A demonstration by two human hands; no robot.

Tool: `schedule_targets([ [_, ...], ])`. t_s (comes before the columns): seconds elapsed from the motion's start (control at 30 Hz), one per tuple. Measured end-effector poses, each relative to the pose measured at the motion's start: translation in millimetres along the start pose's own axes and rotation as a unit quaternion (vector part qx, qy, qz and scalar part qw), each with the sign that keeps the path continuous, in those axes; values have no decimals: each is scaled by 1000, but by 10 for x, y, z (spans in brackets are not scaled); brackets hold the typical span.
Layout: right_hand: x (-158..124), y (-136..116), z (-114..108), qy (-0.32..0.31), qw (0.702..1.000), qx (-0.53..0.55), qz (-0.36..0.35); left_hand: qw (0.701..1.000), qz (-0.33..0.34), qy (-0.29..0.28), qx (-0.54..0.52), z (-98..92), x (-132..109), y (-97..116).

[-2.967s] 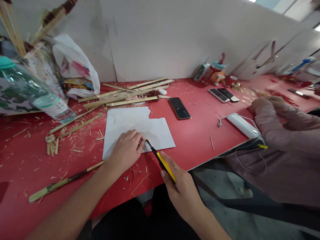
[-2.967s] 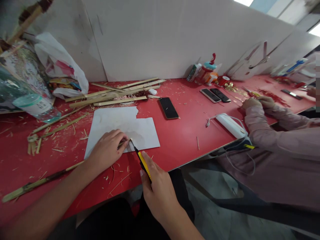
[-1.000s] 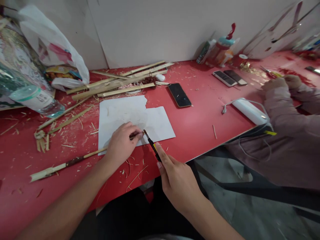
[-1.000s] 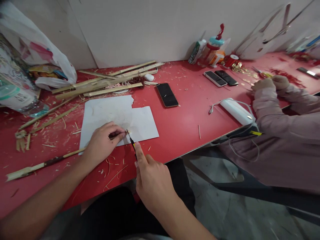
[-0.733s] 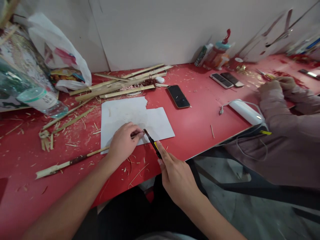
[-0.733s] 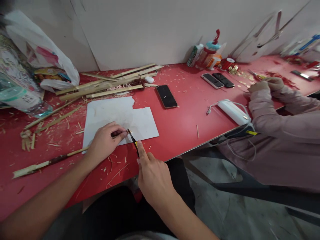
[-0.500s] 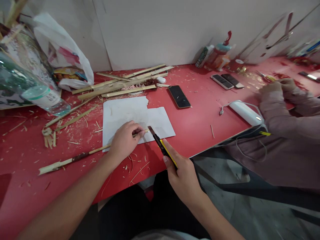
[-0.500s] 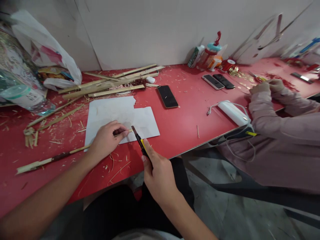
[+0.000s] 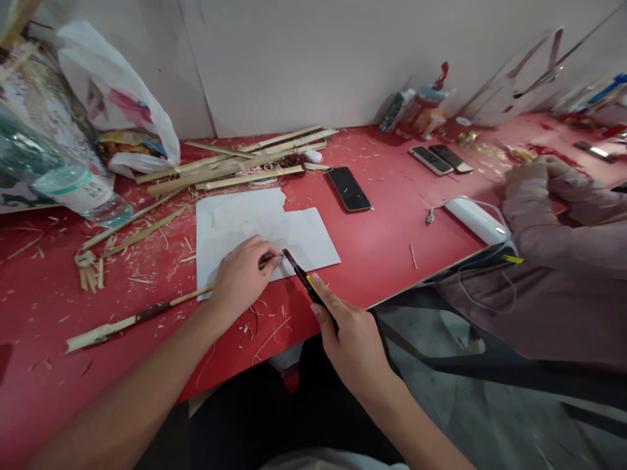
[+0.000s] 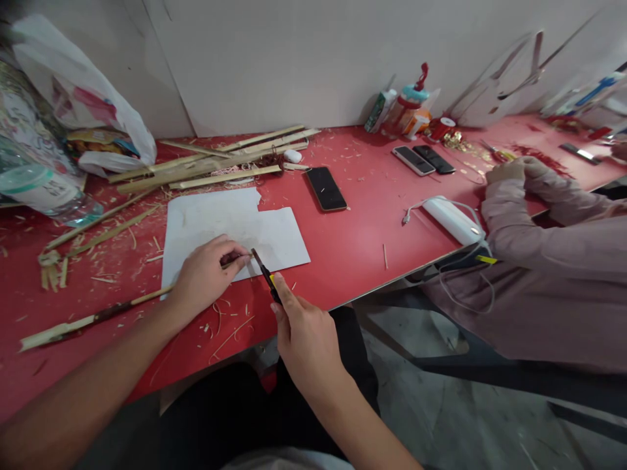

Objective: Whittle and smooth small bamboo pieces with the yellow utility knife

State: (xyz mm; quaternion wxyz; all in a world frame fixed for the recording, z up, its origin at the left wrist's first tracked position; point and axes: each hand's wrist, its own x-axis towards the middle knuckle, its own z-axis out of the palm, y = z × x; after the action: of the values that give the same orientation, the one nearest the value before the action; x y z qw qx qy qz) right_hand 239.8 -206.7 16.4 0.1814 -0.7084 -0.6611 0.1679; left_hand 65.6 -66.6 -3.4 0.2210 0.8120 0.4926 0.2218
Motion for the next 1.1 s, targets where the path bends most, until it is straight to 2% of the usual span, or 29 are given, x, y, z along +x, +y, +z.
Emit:
schedule_targets([
  [0.2,-8,-102,4,-51,992,-115,8,1000,0,1,22,1,-8,40],
  [0.43,77,-285,-48,-121,965,-233,4,999,-12,19,49,45,-7,55],
  [0.6,176,-350,-39,-109,962,-249,-3,999,-17,21,40,54,-12,67],
  [0.8,100,-332,-69,-112,959,-261,-10,998,-35,24,44,57,-28,97],
  [1.1,157,-376,-57,-121,951,-285,-25,996,-47,44,58,105,-32,93],
])
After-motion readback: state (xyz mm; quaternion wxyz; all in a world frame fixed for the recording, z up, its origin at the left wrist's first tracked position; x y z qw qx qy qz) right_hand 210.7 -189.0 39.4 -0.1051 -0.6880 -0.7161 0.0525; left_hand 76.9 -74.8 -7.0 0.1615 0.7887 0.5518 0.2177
